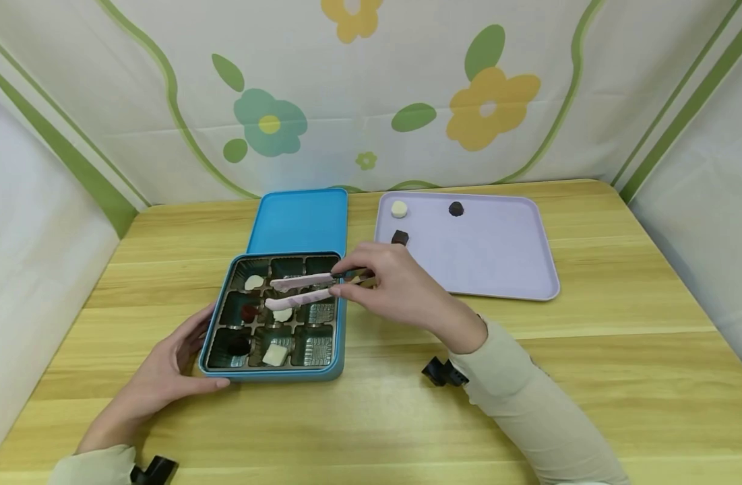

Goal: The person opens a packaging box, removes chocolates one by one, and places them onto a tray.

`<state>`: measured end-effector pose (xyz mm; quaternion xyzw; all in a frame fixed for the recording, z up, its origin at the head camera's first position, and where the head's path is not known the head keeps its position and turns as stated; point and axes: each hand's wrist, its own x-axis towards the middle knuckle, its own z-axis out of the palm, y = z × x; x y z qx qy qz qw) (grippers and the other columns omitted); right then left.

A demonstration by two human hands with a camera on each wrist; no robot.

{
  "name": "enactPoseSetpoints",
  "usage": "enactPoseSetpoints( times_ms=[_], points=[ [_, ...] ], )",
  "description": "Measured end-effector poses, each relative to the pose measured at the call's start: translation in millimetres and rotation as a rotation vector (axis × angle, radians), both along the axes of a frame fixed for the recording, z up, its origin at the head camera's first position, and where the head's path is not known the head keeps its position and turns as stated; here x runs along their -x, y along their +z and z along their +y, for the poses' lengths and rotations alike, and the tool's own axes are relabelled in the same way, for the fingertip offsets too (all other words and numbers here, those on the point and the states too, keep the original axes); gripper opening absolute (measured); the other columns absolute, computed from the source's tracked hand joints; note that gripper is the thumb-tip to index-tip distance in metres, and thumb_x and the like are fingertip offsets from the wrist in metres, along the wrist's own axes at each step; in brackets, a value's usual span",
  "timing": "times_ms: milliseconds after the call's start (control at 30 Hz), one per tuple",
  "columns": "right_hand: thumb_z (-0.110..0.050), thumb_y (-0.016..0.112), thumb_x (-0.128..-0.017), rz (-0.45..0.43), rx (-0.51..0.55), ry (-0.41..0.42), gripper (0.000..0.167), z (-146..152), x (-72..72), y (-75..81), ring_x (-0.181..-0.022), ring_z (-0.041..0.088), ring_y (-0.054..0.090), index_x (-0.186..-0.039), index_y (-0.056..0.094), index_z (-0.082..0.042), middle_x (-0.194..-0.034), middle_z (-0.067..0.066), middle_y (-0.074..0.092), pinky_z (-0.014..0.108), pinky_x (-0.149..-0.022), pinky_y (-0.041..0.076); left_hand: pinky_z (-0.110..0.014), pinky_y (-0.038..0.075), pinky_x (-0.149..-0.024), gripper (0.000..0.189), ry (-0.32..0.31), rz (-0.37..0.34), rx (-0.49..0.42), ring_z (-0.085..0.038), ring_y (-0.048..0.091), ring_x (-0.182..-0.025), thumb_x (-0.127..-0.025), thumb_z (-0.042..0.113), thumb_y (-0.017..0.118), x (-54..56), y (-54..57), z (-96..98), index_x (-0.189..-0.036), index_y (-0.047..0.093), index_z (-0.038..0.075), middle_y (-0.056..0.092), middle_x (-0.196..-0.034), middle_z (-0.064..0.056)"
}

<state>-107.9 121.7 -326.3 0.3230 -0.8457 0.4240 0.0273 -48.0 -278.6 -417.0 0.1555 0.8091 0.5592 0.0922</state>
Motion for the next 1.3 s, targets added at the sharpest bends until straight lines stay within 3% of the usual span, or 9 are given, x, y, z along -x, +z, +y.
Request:
enactPoseSetpoints(
  times_ms=[267,467,567,667,767,933,1300],
  points=[
    [-0.013,0.085,-0.093,0.043,-0.044,0.06,0.019,-6,0.2,3.4,-0.08,0.007,0.061,-0.112,0.082,-0.008,-0.097,-0.002,0.076,0.024,-0.069,0.059,-0.008,0.043,-0.11,0.121,0.005,-0.002,0.012,0.001,0.057,-0.131,-0.073,-0.005,0.095,1.3,0.8,-0.2,-0.172,0.03,0.021,0.047,-0.164,-0.017],
    [-0.021,0.083,-0.096,0.119,-0.305,0.075,0.02,-32,0.4,22.7,-0.078,0.011,0.06,-0.112,0.083,-0.009,-0.099,0.0,0.074,0.026,-0.071,0.054,-0.007,0.042,-0.11,0.121,0.005,-0.012,0.017,0.001,0.057,-0.131,-0.074,-0.003,0.096,1.0,-0.8,-1.0,-0.172,0.029,0.023,0.043,-0.166,-0.022],
    [-0.023,0.081,-0.098,0.123,-0.46,0.079,0.015,-51,2.4,31.1,-0.079,0.011,0.059,-0.108,0.083,-0.012,-0.097,-0.002,0.071,0.027,-0.071,0.053,-0.008,0.043,-0.11,0.121,0.004,-0.016,0.012,0.001,0.057,-0.131,-0.074,-0.003,0.096,1.6,-1.6,0.3,-0.172,0.029,0.023,0.044,-0.165,-0.024],
    [-0.02,0.078,-0.1,0.101,-0.53,0.107,0.008,-62,5.1,33.5,-0.078,0.013,0.055,-0.101,0.081,-0.013,-0.092,-0.002,0.067,0.027,-0.069,0.051,-0.008,0.043,-0.11,0.121,-0.002,-0.018,0.008,0.001,0.057,-0.131,-0.074,-0.002,0.096,2.4,-4.0,2.8,-0.172,0.029,0.023,0.045,-0.164,-0.024],
    [-0.017,0.076,-0.101,0.079,-0.51,0.12,0.007,-58,7.7,30.4,-0.08,0.013,0.058,-0.102,0.081,-0.012,-0.095,-0.001,0.068,0.027,-0.072,0.053,-0.008,0.043,-0.109,0.12,0.0,-0.019,0.008,0.001,0.057,-0.131,-0.075,-0.002,0.096,1.7,-6.3,4.2,-0.172,0.029,0.023,0.046,-0.163,-0.024],
    [-0.018,0.079,-0.099,0.015,-0.371,0.106,0.013,-38,10.2,23.1,-0.084,0.017,0.064,-0.11,0.083,-0.011,-0.104,0.0,0.075,0.028,-0.072,0.052,-0.007,0.044,-0.108,0.12,0.006,-0.014,0.011,0.001,0.057,-0.13,-0.074,-0.002,0.096,0.8,-5.8,4.1,-0.171,0.03,0.023,0.046,-0.162,-0.024],
    [-0.014,0.084,-0.094,-0.092,-0.103,0.049,0.012,-5,11.8,-0.1,-0.075,0.012,0.061,-0.107,0.085,-0.013,-0.098,-0.004,0.078,0.025,-0.065,0.053,-0.007,0.044,-0.108,0.119,0.008,-0.031,0.015,0.0,0.056,-0.13,-0.075,-0.002,0.095,0.4,-4.7,6.1,-0.172,0.03,0.023,0.047,-0.162,-0.022]
  ],
)
